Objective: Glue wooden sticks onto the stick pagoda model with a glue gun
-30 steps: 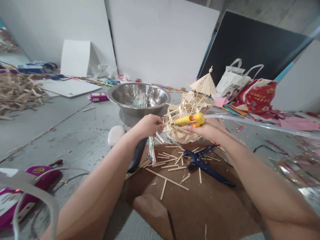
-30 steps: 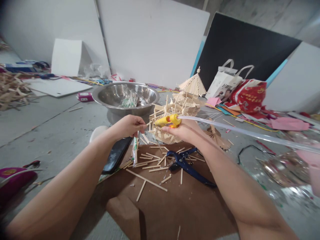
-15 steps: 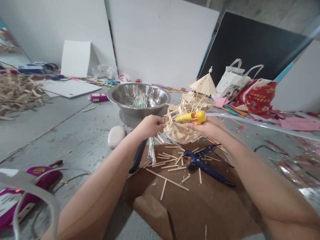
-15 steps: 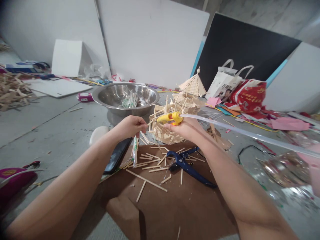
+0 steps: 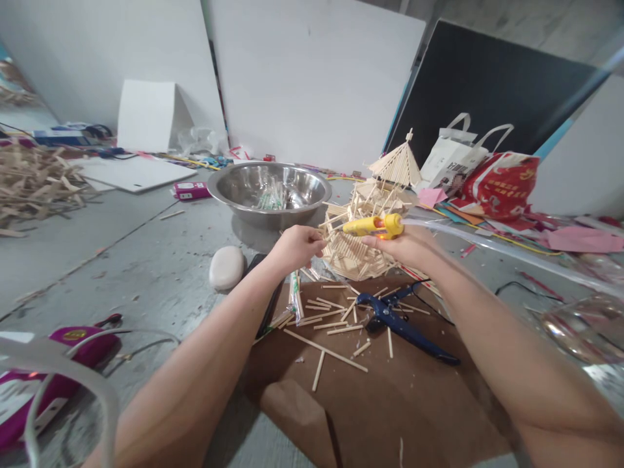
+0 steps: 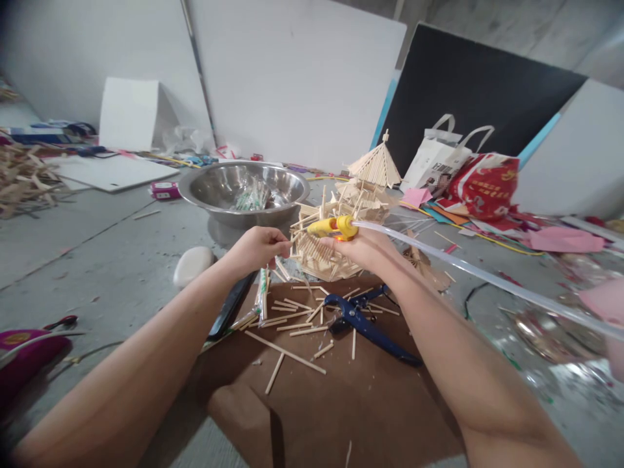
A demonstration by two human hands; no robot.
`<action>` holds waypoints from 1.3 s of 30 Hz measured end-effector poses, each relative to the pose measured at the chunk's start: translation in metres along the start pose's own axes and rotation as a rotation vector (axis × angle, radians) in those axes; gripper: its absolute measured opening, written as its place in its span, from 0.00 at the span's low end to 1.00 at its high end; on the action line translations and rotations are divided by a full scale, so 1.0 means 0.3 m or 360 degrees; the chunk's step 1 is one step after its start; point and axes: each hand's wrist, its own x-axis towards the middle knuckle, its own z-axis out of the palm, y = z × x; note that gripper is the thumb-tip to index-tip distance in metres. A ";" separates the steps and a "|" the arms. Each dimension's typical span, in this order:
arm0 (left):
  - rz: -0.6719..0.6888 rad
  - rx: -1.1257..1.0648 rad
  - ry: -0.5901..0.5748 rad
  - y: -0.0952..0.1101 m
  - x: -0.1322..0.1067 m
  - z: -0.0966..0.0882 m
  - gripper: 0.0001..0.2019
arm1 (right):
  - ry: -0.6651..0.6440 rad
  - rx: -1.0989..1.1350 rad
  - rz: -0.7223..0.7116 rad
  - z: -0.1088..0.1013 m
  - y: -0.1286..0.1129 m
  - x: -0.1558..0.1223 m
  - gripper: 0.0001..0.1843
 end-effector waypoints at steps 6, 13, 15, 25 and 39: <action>0.0017 0.0011 0.0013 0.000 0.000 0.004 0.10 | 0.0036 0.0001 0.0061 -0.003 -0.015 -0.003 0.19; 0.0013 0.0027 0.0009 0.004 0.000 0.005 0.10 | 0.0027 -0.0035 0.0022 0.005 -0.010 0.001 0.17; -0.0002 0.0037 0.0014 0.005 -0.001 0.007 0.10 | 0.0025 -0.0047 0.0011 0.007 -0.009 0.001 0.17; -0.0050 -0.0012 0.0017 0.016 -0.005 0.010 0.10 | 0.0058 -0.0107 0.0048 0.010 -0.003 -0.002 0.20; -0.0059 0.0005 0.0111 0.035 -0.009 0.026 0.11 | 0.0046 0.0021 0.0138 -0.003 0.004 -0.030 0.20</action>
